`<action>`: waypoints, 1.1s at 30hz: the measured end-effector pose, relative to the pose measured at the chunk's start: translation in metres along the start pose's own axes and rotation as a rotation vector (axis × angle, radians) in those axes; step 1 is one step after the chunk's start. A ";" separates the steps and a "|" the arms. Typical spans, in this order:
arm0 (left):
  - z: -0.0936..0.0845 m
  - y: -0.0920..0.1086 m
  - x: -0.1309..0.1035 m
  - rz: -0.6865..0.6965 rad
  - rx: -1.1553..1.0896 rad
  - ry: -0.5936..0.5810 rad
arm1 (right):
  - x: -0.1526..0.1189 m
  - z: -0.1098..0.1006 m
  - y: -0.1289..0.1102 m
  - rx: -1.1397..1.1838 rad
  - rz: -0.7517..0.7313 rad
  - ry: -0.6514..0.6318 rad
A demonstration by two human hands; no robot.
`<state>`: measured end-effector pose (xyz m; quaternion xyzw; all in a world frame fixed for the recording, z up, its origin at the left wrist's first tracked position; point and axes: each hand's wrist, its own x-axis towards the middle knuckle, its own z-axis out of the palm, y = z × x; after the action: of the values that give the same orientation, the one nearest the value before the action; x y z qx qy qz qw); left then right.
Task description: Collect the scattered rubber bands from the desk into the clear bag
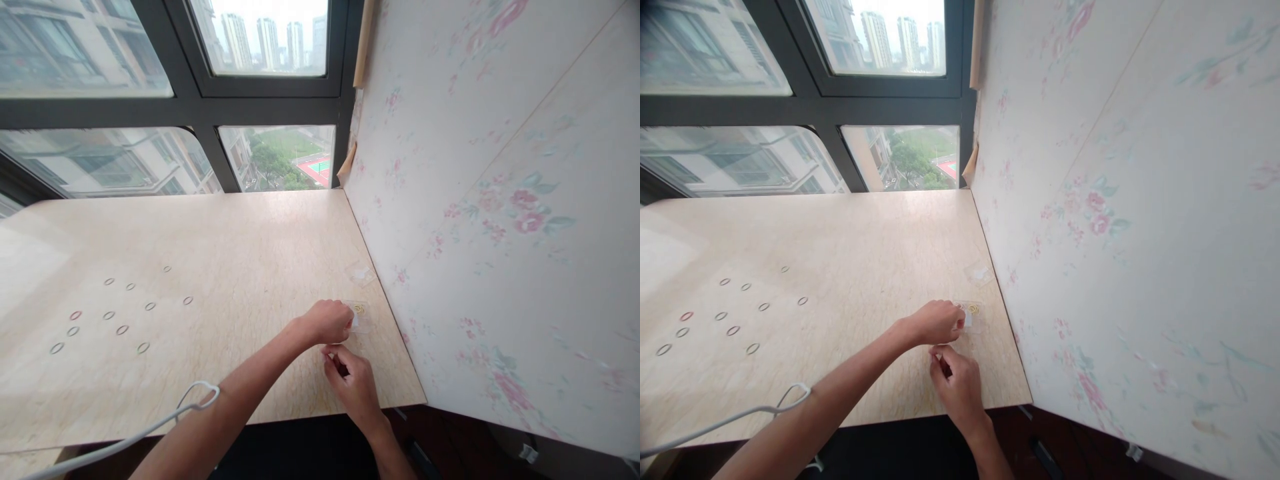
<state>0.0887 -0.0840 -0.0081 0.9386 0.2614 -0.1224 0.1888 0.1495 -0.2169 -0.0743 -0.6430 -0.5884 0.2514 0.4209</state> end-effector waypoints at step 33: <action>-0.005 -0.008 0.016 -0.073 -0.420 0.268 | -0.001 0.001 0.001 0.044 0.025 -0.010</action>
<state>0.0981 -0.0683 -0.0113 0.8765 0.3377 0.0535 0.3388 0.1490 -0.2180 -0.0759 -0.6398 -0.5766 0.2727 0.4287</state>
